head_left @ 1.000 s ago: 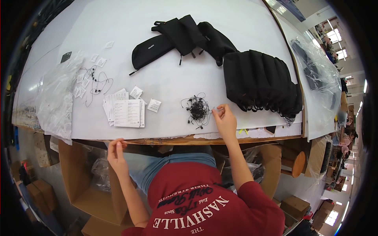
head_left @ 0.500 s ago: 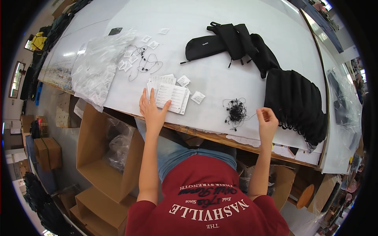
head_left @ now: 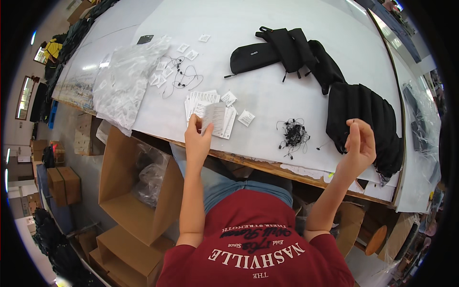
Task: Packing instruction manuals and small accessories into black zippered pouches.
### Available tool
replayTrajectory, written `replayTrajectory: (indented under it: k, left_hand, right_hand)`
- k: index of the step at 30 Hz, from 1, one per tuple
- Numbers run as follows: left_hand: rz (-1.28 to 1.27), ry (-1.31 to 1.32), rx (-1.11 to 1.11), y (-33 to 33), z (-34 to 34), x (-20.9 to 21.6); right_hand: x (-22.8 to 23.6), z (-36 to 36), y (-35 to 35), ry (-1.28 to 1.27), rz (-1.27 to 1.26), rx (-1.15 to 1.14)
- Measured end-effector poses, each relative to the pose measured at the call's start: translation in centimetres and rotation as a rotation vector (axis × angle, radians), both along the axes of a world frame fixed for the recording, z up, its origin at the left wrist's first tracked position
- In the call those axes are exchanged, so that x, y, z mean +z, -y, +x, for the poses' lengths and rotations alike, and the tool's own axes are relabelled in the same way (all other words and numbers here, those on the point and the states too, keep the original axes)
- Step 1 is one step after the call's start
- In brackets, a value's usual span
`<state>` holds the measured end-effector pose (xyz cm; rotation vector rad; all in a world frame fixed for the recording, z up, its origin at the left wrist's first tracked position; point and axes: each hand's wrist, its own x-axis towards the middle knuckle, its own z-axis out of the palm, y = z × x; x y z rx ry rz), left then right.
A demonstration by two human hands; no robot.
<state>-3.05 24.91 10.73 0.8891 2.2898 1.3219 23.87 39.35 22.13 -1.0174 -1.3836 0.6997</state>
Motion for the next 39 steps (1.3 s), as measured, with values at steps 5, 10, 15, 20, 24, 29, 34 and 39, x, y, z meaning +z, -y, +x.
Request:
replayTrajectory:
  k: [5,10,15,20,24,29,34,39]
  left_hand:
    - [0.472,0.565,-0.009,1.9,4.7,8.3]
    - [0.540,0.573,-0.046,3.6,6.3,10.1]
    - [0.567,0.520,0.000,3.7,6.6,9.5]
    - [0.581,0.473,-0.010,3.6,6.6,9.3]
    - [0.545,0.606,-0.027,3.2,6.7,8.5]
    - [0.450,0.608,-0.422,3.3,9.0,7.6]
    - [0.255,0.633,-0.420,2.8,9.6,6.3]
    - [0.301,0.358,-0.440,2.4,9.4,6.8]
  right_hand:
    - [-2.6,0.2,2.3,-0.320,-0.342,0.396]
    - [-4.4,0.1,3.5,-0.477,-0.625,0.677]
    - [-5.2,-1.5,5.5,-0.521,-0.816,0.745]
    - [-6.6,-2.2,6.8,-0.503,-0.905,0.799]
    - [-6.6,-2.1,7.2,-0.435,-0.920,0.774]
    - [-5.7,-3.1,8.7,-0.184,-0.705,0.656]
    - [-4.6,-4.0,8.8,0.062,-0.359,0.593]
    - [-4.2,-4.2,8.6,0.198,-0.167,0.539]
